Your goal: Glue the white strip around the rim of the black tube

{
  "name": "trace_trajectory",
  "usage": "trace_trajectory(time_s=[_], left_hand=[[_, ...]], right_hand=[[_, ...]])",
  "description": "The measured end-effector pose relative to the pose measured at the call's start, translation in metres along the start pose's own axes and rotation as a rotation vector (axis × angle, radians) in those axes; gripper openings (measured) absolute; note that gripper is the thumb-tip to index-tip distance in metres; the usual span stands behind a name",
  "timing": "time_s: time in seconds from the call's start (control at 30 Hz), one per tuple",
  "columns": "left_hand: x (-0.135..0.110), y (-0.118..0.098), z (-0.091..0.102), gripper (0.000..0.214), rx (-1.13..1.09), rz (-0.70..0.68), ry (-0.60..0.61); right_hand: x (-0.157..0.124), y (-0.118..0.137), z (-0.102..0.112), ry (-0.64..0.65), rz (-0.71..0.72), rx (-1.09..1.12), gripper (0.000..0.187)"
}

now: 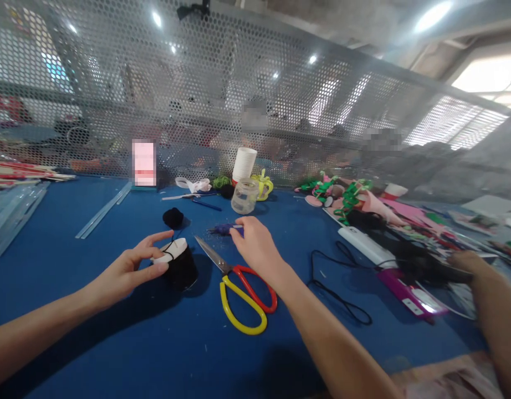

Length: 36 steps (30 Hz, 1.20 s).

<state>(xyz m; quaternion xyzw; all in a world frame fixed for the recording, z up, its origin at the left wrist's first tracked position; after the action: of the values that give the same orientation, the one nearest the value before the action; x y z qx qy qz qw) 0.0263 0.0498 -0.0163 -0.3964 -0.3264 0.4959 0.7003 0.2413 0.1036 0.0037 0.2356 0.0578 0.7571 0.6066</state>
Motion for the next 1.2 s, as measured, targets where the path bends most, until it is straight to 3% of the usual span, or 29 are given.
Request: trace_trajectory(time_s=[0.1,0.23,0.4,0.47,0.6,0.7,0.73,0.87,1.03,1.2], left_hand=[[0.001,0.005,0.0,0.02,0.03,0.003,-0.013],[0.001,0.005,0.003,0.021,0.098,0.017,-0.016],[0.003,0.003,0.01,0.024,0.225,0.047,0.017],[0.004,0.002,0.013,0.025,0.252,0.061,0.018],[0.006,0.0,0.013,0.025,0.225,0.071,0.046],[0.005,0.0,0.01,0.024,0.153,0.029,0.044],[0.004,0.0,0.009,0.023,0.127,0.007,0.025],[0.003,0.005,0.008,0.021,0.077,-0.034,-0.05],[0.006,0.014,0.007,0.026,0.071,0.024,-0.036],[0.006,0.013,0.006,0.026,0.063,0.043,-0.04]], right_hand=[[0.012,-0.02,-0.019,0.101,-0.038,-0.064,0.006],[0.018,-0.032,-0.036,0.138,-0.089,-0.079,0.013],[0.02,-0.039,-0.033,0.117,-0.154,0.013,0.01],[0.018,-0.038,-0.027,0.084,-0.17,0.082,0.018],[0.002,-0.017,-0.008,0.056,-0.099,0.278,0.032],[-0.018,0.009,-0.002,0.232,-0.07,0.61,0.012],[-0.024,0.016,0.0,0.254,-0.06,0.671,0.014],[-0.042,0.031,0.003,0.23,0.013,0.786,0.018],[-0.055,0.025,-0.012,0.265,-0.056,0.644,0.023],[-0.058,0.026,-0.011,0.091,0.118,0.465,0.019]])
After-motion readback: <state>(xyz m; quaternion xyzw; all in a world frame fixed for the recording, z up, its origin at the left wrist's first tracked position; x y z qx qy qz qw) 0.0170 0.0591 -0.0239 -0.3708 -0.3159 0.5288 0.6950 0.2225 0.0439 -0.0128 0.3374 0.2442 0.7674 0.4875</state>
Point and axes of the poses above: each hand's wrist, its own x-axis towards the middle knuckle, its own z-axis out of the back of the hand, y = z × x, the point moved 5 cm from there along x, towards the middle knuckle, and after that the axes turned 3 degrees about z, right-handed, at the moved point
